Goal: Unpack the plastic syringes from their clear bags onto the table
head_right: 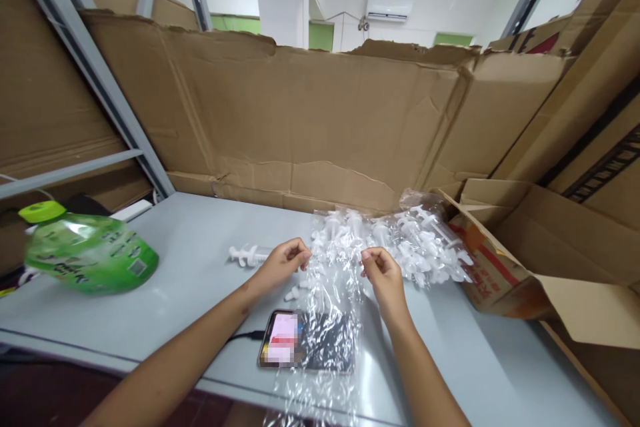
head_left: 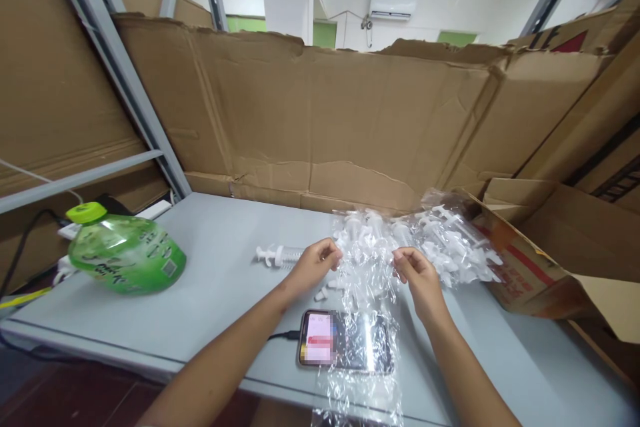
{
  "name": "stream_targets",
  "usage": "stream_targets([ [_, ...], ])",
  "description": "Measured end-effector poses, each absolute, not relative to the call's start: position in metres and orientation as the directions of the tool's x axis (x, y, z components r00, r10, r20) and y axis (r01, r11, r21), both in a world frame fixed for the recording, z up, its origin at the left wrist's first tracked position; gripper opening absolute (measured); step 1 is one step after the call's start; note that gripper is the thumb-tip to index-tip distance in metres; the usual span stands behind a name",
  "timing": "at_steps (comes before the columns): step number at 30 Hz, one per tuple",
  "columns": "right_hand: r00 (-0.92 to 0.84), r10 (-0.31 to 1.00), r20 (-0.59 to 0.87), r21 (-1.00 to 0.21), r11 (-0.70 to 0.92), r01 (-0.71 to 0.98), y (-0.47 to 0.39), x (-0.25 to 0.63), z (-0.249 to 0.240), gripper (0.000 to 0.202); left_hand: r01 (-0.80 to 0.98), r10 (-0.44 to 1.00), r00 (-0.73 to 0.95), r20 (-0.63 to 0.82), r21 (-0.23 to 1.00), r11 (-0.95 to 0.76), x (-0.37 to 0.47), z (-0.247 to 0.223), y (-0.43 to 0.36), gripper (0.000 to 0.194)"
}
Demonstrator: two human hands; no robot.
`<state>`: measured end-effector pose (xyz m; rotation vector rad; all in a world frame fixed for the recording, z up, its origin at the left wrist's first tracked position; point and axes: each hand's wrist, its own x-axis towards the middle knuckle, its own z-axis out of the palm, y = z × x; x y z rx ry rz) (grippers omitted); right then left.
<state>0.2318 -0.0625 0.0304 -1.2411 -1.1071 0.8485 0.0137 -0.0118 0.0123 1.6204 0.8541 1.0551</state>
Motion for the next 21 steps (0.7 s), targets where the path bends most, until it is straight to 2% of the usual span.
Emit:
stream_targets([
  [4, 0.280, 0.944, 0.176, -0.984, 0.160, 0.079, -0.0632, 0.2308, 0.0308, 0.023, 0.036, 0.889, 0.391, 0.239, 0.961, -0.274, 0.0137, 0.0119, -0.0112, 0.024],
  [10, 0.318, 0.923, 0.218, -0.974, 0.187, 0.125, -0.0625, 0.2298, 0.0318, 0.023, 0.016, 0.917, 0.319, 0.238, 0.966, -0.257, 0.0155, 0.0129, -0.0125, 0.024],
  [21, 0.197, 0.971, 0.133, -0.988, 0.113, 0.107, -0.0639, 0.2240, 0.0331, 0.029, -0.028, 0.929, 0.274, 0.249, 0.967, -0.252, 0.0131, 0.0131, -0.0075, 0.025],
])
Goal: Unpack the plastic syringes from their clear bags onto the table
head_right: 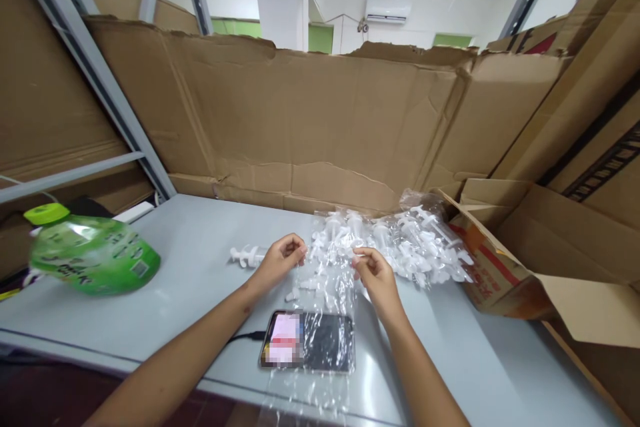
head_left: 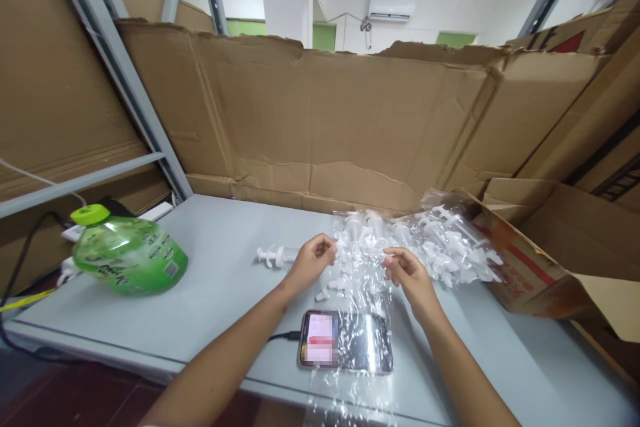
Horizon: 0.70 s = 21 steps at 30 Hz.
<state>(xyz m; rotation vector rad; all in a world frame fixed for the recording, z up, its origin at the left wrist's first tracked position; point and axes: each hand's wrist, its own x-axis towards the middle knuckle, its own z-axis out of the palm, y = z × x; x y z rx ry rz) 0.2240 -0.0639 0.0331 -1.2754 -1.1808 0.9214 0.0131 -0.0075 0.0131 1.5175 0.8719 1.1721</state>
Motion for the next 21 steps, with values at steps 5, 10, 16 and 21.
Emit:
stream_targets([
  [5, 0.062, 0.994, 0.087, -0.985, 0.076, 0.156, -0.064, 0.223, 0.033, 0.029, -0.048, 0.951, 0.195, 0.238, 0.971, -0.233, 0.012, 0.011, -0.004, 0.025],
  [10, 0.144, 0.981, 0.129, -0.986, 0.111, 0.128, -0.062, 0.226, 0.032, 0.026, -0.070, 0.944, 0.239, 0.227, 0.974, -0.217, 0.007, 0.019, -0.006, 0.028],
  [16, 0.253, 0.957, 0.143, -0.990, 0.134, 0.050, -0.061, 0.231, 0.033, 0.026, 0.003, 0.826, 0.536, 0.174, 0.978, -0.208, 0.008, 0.019, -0.012, 0.023],
  [21, 0.139, 0.989, 0.044, -0.998, 0.038, 0.045, -0.063, 0.227, 0.034, 0.032, -0.003, 0.898, 0.400, 0.185, 0.980, -0.200, 0.008, 0.014, -0.007, 0.025],
])
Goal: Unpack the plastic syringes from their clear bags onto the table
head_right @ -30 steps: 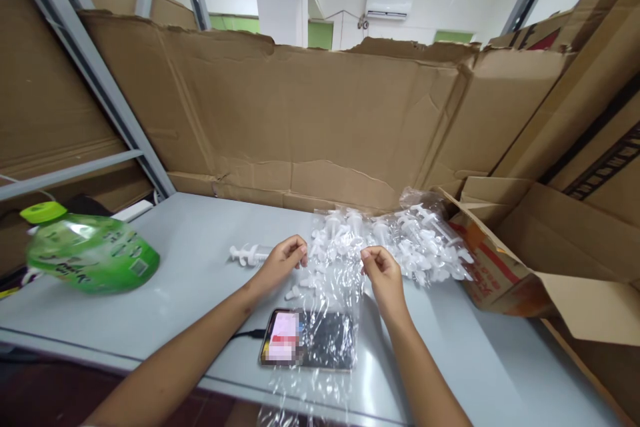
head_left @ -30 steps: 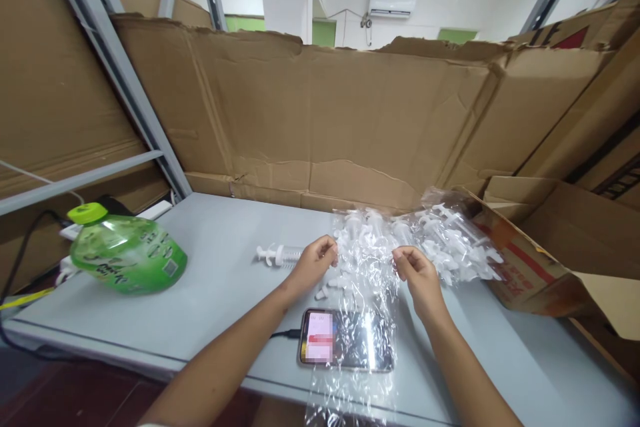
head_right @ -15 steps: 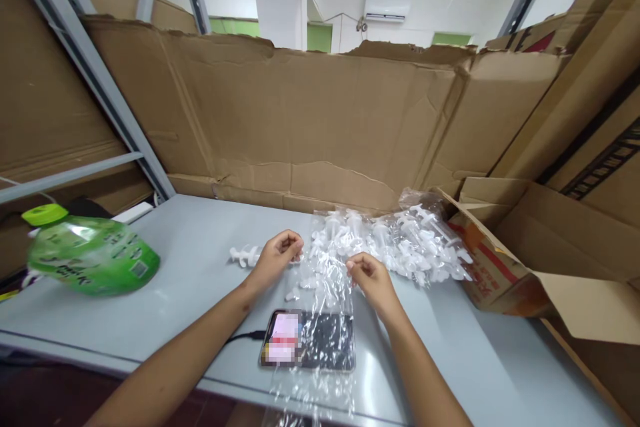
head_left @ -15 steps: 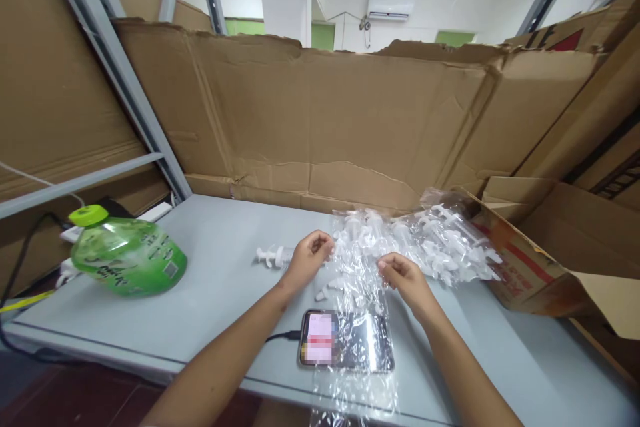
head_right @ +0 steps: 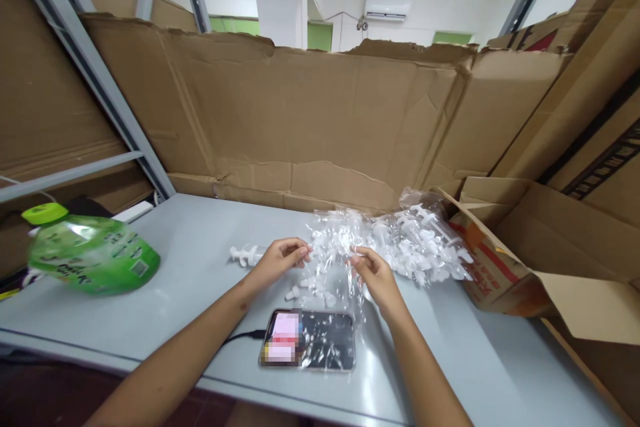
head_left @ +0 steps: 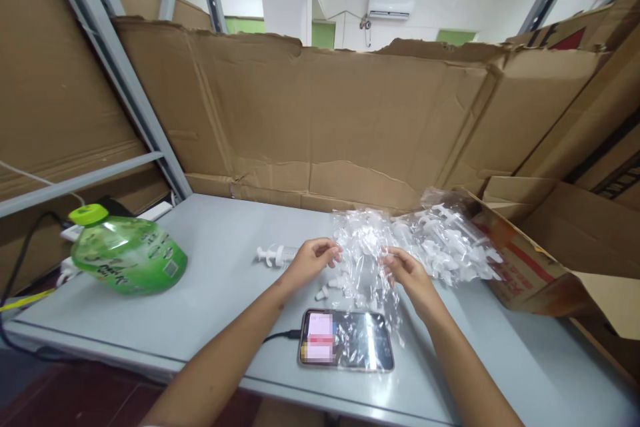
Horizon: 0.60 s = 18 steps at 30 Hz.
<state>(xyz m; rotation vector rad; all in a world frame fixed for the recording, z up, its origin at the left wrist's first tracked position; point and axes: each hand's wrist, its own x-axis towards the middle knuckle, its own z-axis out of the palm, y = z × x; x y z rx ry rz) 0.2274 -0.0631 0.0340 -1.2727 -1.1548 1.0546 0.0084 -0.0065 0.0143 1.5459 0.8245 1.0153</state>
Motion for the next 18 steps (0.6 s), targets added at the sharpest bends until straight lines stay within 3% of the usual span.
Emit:
stream_targets([
  [5, 0.119, 0.989, 0.083, -0.986, 0.064, 0.155, -0.062, 0.229, 0.030, 0.027, -0.026, 0.927, 0.341, 0.155, 0.988, -0.155, 0.007, 0.014, -0.002, 0.031],
  [12, 0.191, 0.979, 0.076, -0.996, 0.067, 0.053, -0.059, 0.237, 0.028, 0.035, 0.027, 0.866, 0.474, 0.161, 0.980, -0.197, 0.009, 0.014, -0.008, 0.028],
  [15, 0.146, 0.989, 0.027, -0.999, 0.022, 0.036, -0.061, 0.233, 0.033, 0.041, 0.011, 0.906, 0.384, 0.177, 0.980, -0.196, 0.009, 0.013, -0.007, 0.028],
  [18, 0.053, 0.998, 0.015, -0.991, 0.008, 0.130, -0.063, 0.228, 0.035, 0.033, -0.030, 0.941, 0.278, 0.194, 0.981, -0.194, 0.008, 0.014, -0.003, 0.029],
])
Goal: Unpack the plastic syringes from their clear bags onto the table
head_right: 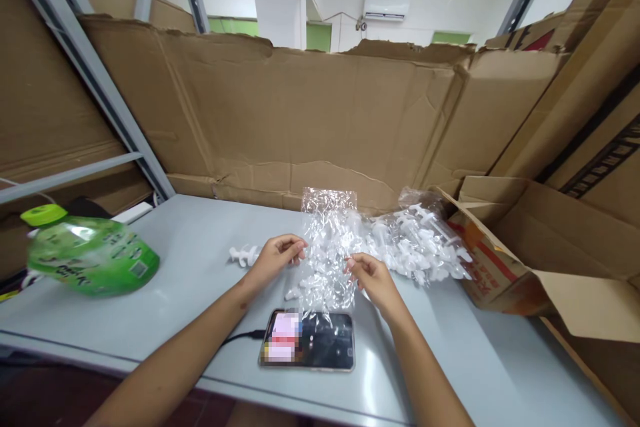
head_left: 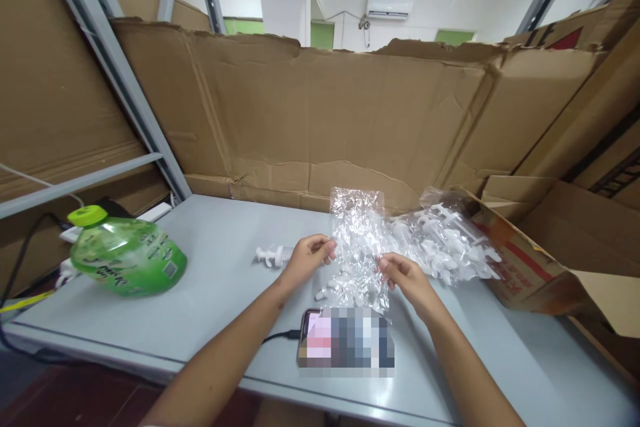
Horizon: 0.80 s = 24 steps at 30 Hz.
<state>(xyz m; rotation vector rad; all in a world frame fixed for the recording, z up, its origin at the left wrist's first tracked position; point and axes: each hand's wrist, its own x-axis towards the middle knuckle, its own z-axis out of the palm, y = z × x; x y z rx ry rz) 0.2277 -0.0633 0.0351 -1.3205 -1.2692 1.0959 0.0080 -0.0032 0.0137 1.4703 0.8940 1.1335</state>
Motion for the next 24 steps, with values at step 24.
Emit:
stream_targets([
  [24, 0.261, 0.941, 0.215, -0.972, 0.181, 0.149, -0.061, 0.212, 0.010, 0.046, 0.109, 0.963, 0.227, 0.145, 0.979, -0.173, 0.022, -0.004, -0.011, 0.026],
])
